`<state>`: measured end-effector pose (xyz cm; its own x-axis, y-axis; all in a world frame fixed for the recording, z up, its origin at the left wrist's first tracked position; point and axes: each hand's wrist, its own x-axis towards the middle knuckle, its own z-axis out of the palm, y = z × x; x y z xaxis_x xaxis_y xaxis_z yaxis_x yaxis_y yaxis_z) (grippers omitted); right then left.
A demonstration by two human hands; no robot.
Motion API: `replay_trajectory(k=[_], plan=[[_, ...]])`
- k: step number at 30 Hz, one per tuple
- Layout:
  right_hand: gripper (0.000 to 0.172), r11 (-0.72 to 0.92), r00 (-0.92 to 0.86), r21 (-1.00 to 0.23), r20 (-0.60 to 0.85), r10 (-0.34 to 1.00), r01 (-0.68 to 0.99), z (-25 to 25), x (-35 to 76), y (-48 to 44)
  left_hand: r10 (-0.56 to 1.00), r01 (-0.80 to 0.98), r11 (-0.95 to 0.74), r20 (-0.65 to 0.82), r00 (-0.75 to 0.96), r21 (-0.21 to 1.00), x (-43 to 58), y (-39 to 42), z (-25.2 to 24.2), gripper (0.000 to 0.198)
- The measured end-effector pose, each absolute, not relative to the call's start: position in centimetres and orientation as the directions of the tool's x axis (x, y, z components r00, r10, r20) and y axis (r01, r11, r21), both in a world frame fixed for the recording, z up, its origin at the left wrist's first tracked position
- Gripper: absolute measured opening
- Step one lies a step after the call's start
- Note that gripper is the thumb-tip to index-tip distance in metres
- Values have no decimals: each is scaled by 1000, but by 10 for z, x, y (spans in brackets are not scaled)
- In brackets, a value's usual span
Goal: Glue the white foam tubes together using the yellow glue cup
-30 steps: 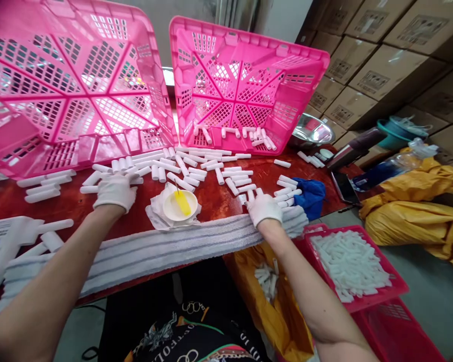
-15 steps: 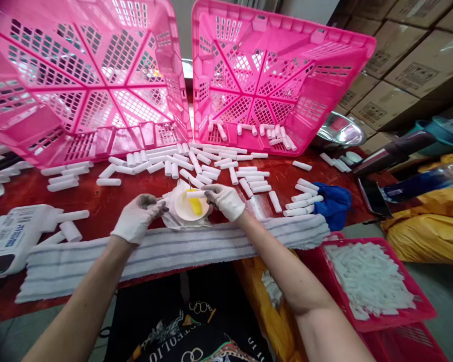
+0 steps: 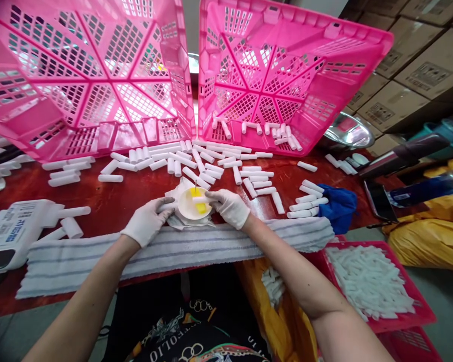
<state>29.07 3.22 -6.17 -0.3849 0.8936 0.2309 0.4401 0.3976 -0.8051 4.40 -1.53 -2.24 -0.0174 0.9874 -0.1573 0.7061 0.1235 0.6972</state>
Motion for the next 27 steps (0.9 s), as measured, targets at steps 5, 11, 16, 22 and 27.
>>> replay_trajectory(k=[5,11,16,22,27], plan=[[34,444,-430,-726,224,875,525,-55,291,26,983,686,148,-179,-26,712,43,-15,-19,37],[27,379,-316,-759,238,919,530,-54,280,12,988,706,139,-149,-48,694,44,-16,-24,38],[28,426,-325,-686,280,903,591,-54,284,7,989,725,130,-141,-46,677,46,-18,-21,37],[24,300,-236,-800,203,950,520,-62,280,1,990,708,130,-132,-52,694,48,-19,-18,35],[14,409,-279,-778,308,910,476,-57,278,-10,991,632,132,-95,-91,763,45,-17,-30,33]])
